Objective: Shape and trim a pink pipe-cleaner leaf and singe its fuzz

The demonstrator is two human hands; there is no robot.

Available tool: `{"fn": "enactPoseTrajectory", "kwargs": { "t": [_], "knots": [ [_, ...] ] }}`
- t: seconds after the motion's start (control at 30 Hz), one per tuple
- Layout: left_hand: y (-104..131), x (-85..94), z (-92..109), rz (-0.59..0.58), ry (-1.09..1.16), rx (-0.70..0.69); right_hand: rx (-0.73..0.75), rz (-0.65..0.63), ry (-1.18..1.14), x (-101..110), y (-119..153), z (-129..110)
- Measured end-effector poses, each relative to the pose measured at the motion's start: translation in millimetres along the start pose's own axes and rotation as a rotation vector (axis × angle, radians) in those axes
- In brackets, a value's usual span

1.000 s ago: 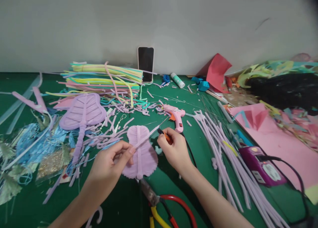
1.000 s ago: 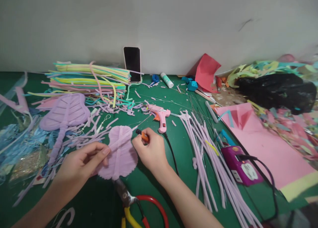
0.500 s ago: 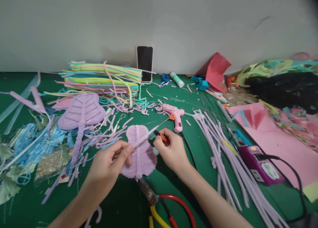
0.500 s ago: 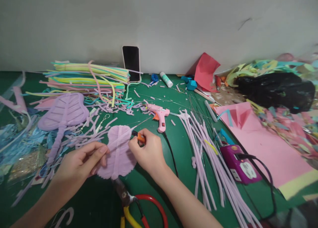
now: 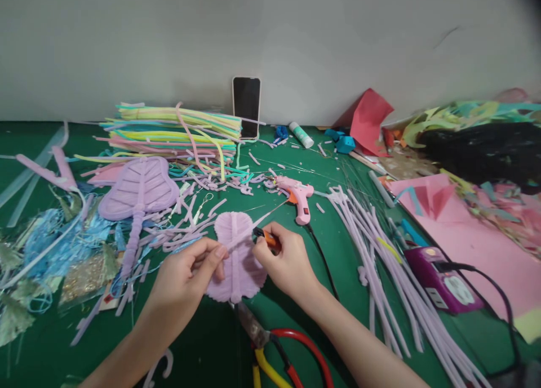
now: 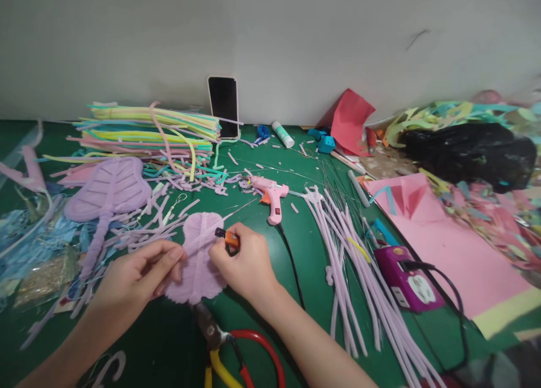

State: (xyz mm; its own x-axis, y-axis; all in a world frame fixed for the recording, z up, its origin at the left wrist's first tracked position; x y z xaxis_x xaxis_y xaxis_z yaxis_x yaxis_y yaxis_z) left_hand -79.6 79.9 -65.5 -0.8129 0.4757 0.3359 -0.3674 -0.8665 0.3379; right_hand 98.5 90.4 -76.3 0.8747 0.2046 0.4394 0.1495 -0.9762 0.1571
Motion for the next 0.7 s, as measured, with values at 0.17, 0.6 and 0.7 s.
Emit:
{"fn": "enactPoseTrajectory", "kwargs": {
  "t": [0.17,0.6,0.7],
  "knots": [
    [0.9,0.1,-1.6,-0.014,-0.016,0.012,0.005,0.003,0.003,0.9,-0.5,-1.4],
    [0.4,-0.8,-4.4,-0.016,0.019,0.037,-0.011,0.082,-0.008,12.1,-1.6,2.8],
    [1.0,-0.6,-4.4,-0.019,0.012,0.038,-0.003,0.101,-0.015,14.1,-1.8,3.2]
  ]
}}
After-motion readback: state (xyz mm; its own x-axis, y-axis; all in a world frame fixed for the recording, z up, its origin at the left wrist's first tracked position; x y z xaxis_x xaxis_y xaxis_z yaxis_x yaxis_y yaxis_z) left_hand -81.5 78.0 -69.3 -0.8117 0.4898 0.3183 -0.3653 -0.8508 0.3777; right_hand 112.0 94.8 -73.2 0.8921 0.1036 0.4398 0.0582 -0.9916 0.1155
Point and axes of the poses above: each hand's wrist, its own y-axis away from the middle knuckle, its own x-axis out of the back of the hand, z = x × y, the point moved 4 cm from there along -y, towards the middle knuckle, and after that the axes turned 14 degrees about -z, right-handed, at the moved point
